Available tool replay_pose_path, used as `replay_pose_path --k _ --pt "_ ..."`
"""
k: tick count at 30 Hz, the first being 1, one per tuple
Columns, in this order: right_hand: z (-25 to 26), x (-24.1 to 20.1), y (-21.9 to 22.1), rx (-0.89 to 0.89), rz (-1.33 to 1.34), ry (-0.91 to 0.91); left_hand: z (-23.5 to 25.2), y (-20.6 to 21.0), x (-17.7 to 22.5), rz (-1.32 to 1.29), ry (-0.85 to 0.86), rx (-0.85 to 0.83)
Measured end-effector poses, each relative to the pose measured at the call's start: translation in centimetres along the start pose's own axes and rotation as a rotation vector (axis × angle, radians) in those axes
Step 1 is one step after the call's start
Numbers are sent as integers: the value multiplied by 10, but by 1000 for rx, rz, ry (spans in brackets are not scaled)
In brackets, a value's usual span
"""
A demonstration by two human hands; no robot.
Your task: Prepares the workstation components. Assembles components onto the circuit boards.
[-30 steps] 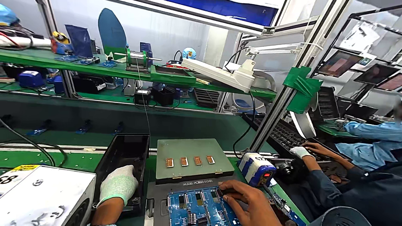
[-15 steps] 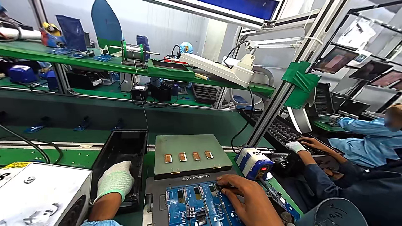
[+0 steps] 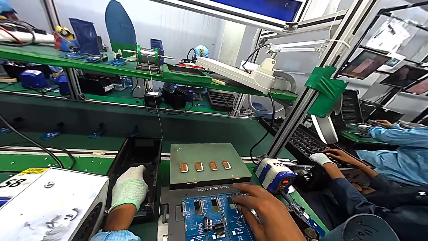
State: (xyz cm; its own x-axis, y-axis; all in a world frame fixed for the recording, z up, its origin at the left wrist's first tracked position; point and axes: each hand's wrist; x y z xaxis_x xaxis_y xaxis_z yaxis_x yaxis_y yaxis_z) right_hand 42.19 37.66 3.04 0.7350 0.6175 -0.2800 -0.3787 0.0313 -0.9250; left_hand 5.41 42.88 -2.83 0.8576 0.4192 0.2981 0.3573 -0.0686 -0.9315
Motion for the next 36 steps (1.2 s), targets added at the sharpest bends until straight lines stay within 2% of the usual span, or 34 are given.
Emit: replay_pose_path --k 1,3,6,8,10,12,15,18,21,25,36 --pt "-1 -6 0 6 52 -31 -1 1 -1 -29 17 57" --pt "-2 -15 0 -25 217 -126 0 7 -2 -125 101 281" --pt "4 -22 2 -223 314 -178 -2 6 2 -271 307 682" --pt "8 -25 3 -291 267 -161 -9 -2 10 -354 394 821" --pt "11 -27 2 -283 218 -111 -23 -10 21 -474 455 865" --pt "12 -24 2 -189 216 -63 -41 -17 33 -654 571 775" --pt "15 -12 6 -34 310 -40 -68 -21 53 -929 816 449" --pt "20 -4 10 4 407 -29 -84 -11 72 -1034 974 194" --pt "21 -5 13 -27 437 -17 -85 3 80 -1025 1053 54" --pt "23 -4 20 -3 394 10 -81 12 81 -956 1050 -26" --pt "22 -5 22 27 358 -3 -79 13 80 -933 988 -31"
Point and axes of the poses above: each hand's wrist, its own z-axis towards the middle knuckle, its own y-axis out of the palm, x = y × z, and after that the axes turned 7 degrees about -x, right-handed
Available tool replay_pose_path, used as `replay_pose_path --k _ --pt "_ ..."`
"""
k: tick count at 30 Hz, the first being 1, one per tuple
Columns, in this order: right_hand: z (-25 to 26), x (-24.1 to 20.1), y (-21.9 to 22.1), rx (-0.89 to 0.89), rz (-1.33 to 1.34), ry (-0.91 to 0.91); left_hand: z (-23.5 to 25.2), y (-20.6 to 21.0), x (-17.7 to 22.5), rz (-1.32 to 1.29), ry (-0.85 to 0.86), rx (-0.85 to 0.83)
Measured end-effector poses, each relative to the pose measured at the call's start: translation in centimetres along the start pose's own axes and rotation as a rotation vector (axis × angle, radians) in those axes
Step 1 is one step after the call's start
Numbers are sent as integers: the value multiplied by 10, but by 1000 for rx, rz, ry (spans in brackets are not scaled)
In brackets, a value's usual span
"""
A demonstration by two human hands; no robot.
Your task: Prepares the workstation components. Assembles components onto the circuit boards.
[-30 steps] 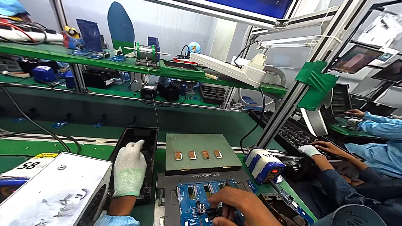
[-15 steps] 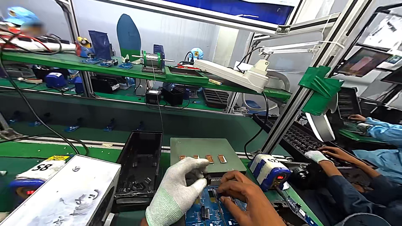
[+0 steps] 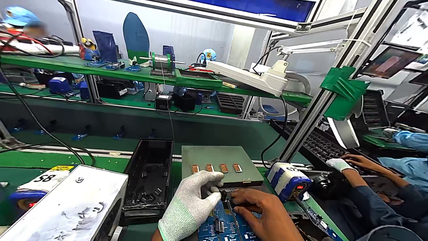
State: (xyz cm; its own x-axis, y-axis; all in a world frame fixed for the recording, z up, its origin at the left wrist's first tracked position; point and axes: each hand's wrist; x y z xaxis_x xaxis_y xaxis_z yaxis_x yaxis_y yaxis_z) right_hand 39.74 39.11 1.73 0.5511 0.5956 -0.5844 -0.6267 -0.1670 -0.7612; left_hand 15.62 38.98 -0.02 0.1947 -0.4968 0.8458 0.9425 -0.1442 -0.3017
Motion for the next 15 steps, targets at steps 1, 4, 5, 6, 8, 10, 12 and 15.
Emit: replay_pose_path --k 1,4,5,6,8,10,12,15 --pt "-1 -1 0 5 -19 -3 0 0 -1 0 -2 -6" --pt "-2 -5 2 25 -64 11 0 -1 -1 -4 -27 -14" --pt "-2 -6 3 32 -67 20 0 -1 -1 -6 -35 -18" --pt "-3 -6 4 41 -63 28 0 -1 -1 -10 -37 -21" --pt "-4 -6 6 63 -50 52 0 -2 -1 -17 -32 -21" --pt "-4 -6 7 68 -37 66 0 -1 -1 -27 -23 -18" --pt "-4 -5 6 55 -45 47 0 -2 -2 -33 -26 -22" --pt "-3 -6 4 29 -96 11 0 -2 -2 -50 -40 -33"
Point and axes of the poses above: each hand's wrist, its own z-axis towards the middle knuckle, its own y-axis out of the palm, x = y × z, and after that the axes turned 7 degrees about -x, right-handed
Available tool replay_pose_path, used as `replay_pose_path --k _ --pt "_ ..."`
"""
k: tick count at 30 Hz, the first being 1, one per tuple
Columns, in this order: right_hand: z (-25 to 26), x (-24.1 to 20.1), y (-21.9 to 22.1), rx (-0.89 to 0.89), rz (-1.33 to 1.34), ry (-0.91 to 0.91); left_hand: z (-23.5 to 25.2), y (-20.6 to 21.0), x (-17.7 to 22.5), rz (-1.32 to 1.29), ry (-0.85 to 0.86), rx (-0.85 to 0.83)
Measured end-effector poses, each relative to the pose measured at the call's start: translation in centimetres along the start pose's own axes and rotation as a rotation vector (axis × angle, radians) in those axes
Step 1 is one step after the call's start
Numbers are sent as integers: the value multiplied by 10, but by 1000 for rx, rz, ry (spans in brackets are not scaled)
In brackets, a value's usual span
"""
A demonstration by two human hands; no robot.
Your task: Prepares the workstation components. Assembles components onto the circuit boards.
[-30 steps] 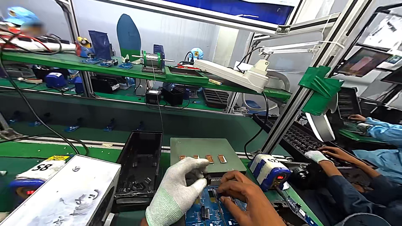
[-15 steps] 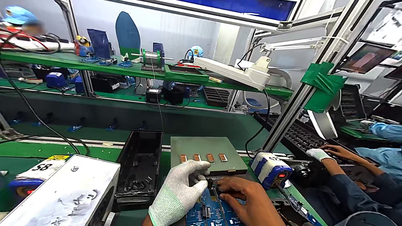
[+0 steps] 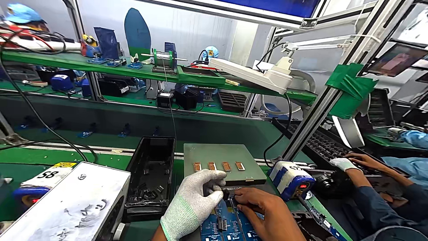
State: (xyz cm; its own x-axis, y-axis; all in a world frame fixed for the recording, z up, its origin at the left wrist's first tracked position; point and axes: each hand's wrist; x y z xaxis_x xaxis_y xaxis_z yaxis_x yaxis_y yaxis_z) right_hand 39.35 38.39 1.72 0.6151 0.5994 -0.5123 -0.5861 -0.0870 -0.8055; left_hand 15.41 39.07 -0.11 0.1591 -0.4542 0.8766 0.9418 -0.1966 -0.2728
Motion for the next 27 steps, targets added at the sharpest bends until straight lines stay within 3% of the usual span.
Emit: replay_pose_path --k 7,11,14,19,23,27 --pt "1 -20 -4 -105 -149 -21 0 -2 0 -22 -12 -24" --pt "0 -19 -6 -49 -176 -38 0 -3 2 -54 -15 -24" --pt "4 -17 -2 62 -44 -79 0 -5 6 -97 -29 -22" --pt "12 -25 5 50 195 -48 0 -4 9 -126 -22 -99" --pt "14 -28 4 110 263 41 -3 -11 11 106 -103 -150" --pt "12 -23 0 56 210 36 -10 -23 19 376 -76 -421"
Point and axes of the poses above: each hand's wrist, its own z-axis towards the middle knuckle, its own y-axis out of the palm, x = y × z, and after that the axes turned 7 degrees about -x, right-handed
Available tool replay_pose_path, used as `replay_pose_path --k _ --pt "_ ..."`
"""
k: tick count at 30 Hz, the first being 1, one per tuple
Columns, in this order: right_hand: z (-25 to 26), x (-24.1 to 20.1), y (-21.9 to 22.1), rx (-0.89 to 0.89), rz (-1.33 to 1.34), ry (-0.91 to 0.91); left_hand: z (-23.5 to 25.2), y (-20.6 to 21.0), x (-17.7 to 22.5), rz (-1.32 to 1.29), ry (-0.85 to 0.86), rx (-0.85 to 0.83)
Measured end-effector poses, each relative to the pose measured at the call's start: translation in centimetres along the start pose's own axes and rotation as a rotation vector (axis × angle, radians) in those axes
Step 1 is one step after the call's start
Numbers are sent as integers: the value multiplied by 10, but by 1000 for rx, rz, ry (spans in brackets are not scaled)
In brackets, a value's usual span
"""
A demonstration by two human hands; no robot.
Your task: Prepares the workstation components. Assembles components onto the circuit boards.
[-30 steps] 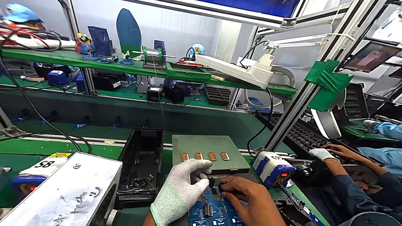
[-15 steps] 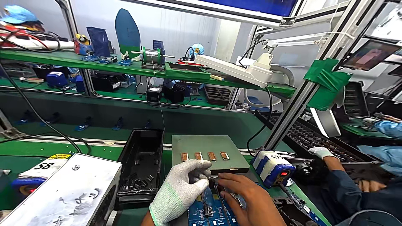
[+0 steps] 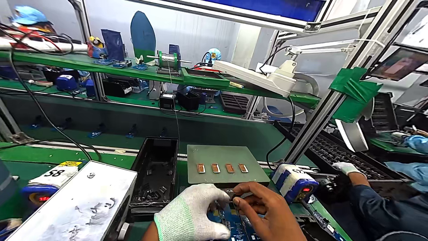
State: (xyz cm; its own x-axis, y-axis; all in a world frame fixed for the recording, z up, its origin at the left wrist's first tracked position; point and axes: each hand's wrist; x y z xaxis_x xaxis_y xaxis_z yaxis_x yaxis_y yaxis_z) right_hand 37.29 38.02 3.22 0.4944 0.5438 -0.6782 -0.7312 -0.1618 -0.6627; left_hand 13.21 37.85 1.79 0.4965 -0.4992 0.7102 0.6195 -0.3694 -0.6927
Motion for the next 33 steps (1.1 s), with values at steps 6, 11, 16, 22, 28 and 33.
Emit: replay_pose_path --k 6,11,16,22,28,33 --pt "3 0 -3 -49 1 -33 0 -3 -6 56 118 -98" --pt "8 7 -3 -121 -15 -157 -6 -10 -10 -22 165 -108" --pt "12 12 0 -257 -60 -178 -21 -26 -11 -226 139 96" --pt "15 4 9 -250 -108 -67 -16 -27 -10 -269 -40 283" --pt "16 -2 7 -269 -208 -111 -16 -29 -8 -252 -56 319" --pt "14 -6 9 -249 -276 -133 -17 -29 -9 -221 -47 354"
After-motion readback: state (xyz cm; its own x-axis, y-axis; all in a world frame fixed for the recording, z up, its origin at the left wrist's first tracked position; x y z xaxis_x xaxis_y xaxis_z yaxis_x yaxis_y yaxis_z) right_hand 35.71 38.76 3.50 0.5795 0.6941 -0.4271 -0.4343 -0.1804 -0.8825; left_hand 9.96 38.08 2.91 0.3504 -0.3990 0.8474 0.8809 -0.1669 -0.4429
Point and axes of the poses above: each hand's wrist, its own z-axis towards the middle knuckle, its own y-axis out of the palm, x = y × z, and after that the axes turned 7 degrees about -x, right-handed
